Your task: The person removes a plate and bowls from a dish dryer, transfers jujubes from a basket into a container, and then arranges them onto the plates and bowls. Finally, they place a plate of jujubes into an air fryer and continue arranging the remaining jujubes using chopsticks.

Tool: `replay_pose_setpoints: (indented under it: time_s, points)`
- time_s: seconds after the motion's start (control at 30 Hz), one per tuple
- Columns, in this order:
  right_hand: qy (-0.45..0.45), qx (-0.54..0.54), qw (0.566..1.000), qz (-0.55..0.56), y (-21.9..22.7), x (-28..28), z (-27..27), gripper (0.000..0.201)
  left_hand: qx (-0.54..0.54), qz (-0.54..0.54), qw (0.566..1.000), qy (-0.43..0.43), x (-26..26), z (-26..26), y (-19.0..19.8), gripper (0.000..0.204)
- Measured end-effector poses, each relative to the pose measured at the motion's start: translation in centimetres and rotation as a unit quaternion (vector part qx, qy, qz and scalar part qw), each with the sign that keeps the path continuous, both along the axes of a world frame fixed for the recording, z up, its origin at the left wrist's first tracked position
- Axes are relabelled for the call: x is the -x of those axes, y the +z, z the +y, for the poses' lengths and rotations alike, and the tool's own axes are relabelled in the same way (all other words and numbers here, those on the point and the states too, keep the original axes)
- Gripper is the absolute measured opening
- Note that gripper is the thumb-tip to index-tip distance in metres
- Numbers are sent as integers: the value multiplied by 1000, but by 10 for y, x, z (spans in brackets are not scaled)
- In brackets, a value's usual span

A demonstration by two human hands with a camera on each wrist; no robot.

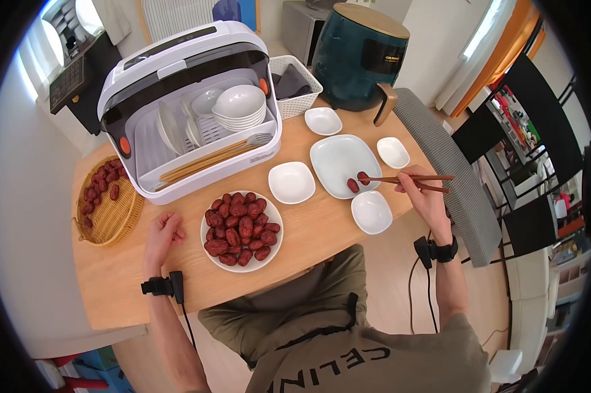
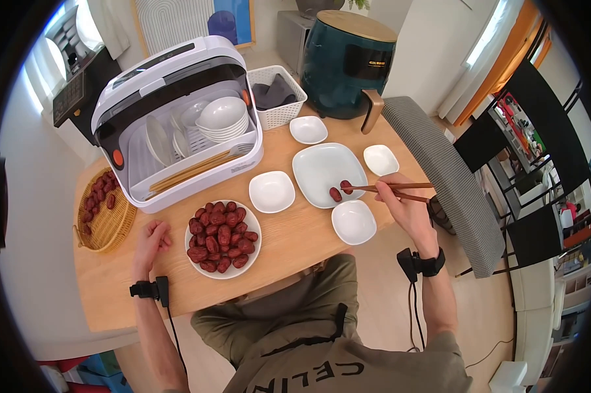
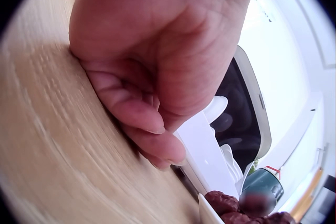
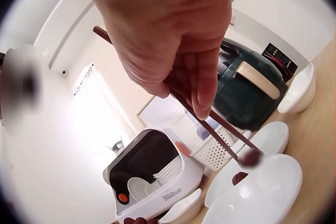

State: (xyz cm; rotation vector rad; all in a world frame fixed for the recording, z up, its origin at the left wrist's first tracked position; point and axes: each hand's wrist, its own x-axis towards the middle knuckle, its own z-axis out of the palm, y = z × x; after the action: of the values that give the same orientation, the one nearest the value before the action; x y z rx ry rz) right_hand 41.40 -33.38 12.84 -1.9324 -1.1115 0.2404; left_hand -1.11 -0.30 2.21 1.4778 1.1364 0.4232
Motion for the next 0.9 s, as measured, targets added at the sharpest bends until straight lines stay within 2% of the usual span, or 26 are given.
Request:
replay_pose_setpoints:
  time_s: [0.13, 0.3, 0.73, 0.87, 0.9]
  points:
    - [-1, 23, 1000, -14, 1, 2, 1, 18, 2, -1, 1000, -1, 0, -1, 1, 22]
    - [-32, -32, 999, 17, -1, 2, 0, 18, 1, 4, 1000, 1, 0, 0, -1, 22]
    - [-25, -86, 996, 22, 10, 17, 8, 17, -10, -6, 1000, 1, 0, -3, 4, 21]
    - [101, -122, 976, 149, 22, 56, 16, 13, -4, -4, 1000, -1, 1, 0, 1, 22]
    - [115, -93, 975, 167, 28, 73, 20, 10, -4, -4, 1000, -3, 1, 0, 1, 22]
